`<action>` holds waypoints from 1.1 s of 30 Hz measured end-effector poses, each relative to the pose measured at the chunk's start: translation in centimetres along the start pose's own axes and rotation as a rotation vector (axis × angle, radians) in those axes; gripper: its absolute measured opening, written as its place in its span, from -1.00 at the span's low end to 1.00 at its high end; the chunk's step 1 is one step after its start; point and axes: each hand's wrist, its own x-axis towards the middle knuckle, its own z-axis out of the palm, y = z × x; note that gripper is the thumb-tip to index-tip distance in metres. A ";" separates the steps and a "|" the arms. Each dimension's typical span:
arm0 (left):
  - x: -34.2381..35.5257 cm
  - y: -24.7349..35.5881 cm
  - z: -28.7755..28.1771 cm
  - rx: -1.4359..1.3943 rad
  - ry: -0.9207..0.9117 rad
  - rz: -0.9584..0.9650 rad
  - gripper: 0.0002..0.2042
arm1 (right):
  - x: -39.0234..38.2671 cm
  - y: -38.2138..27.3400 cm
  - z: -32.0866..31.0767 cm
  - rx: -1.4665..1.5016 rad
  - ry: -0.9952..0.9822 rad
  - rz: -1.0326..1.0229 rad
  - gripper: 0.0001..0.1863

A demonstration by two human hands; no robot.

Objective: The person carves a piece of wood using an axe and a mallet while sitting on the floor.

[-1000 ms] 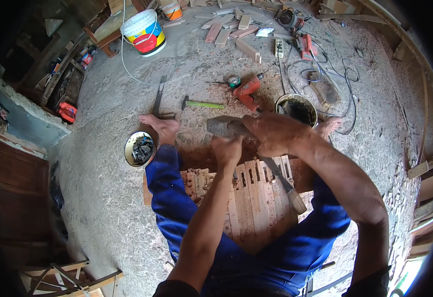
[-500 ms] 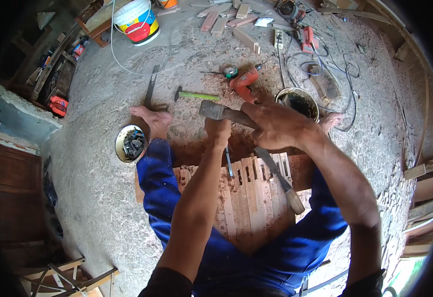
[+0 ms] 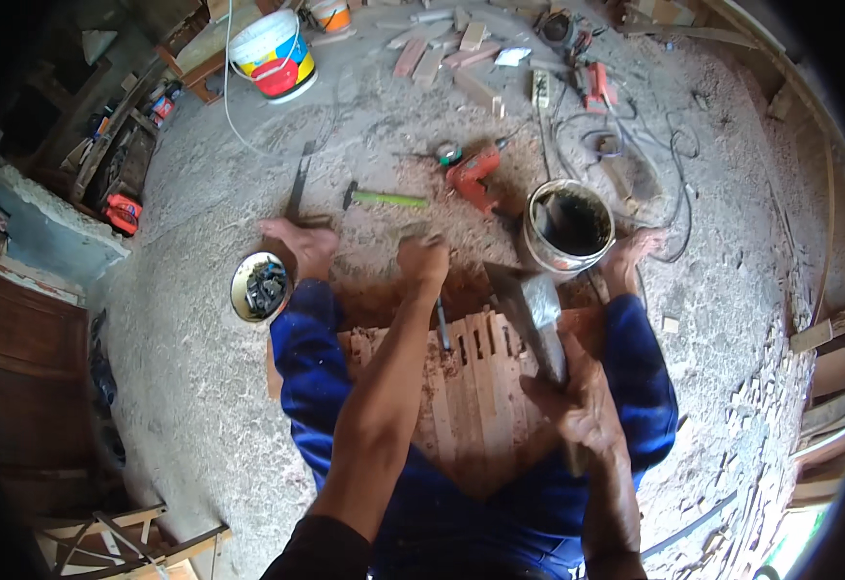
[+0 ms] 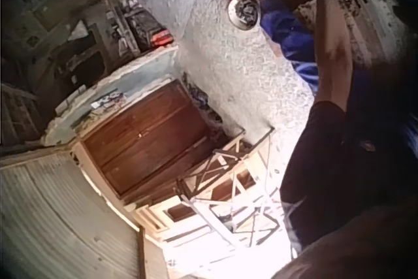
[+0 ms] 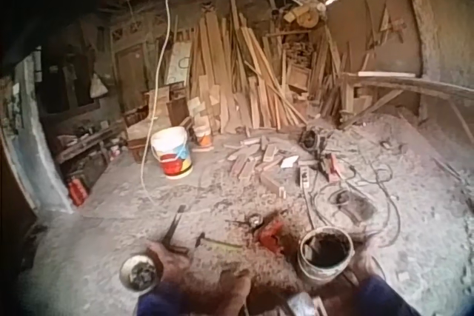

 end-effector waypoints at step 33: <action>-11.0 6.7 -23.4 -1.073 0.006 0.063 -0.76 | 12.3 10.7 0.5 -0.515 -0.987 -0.317 -0.57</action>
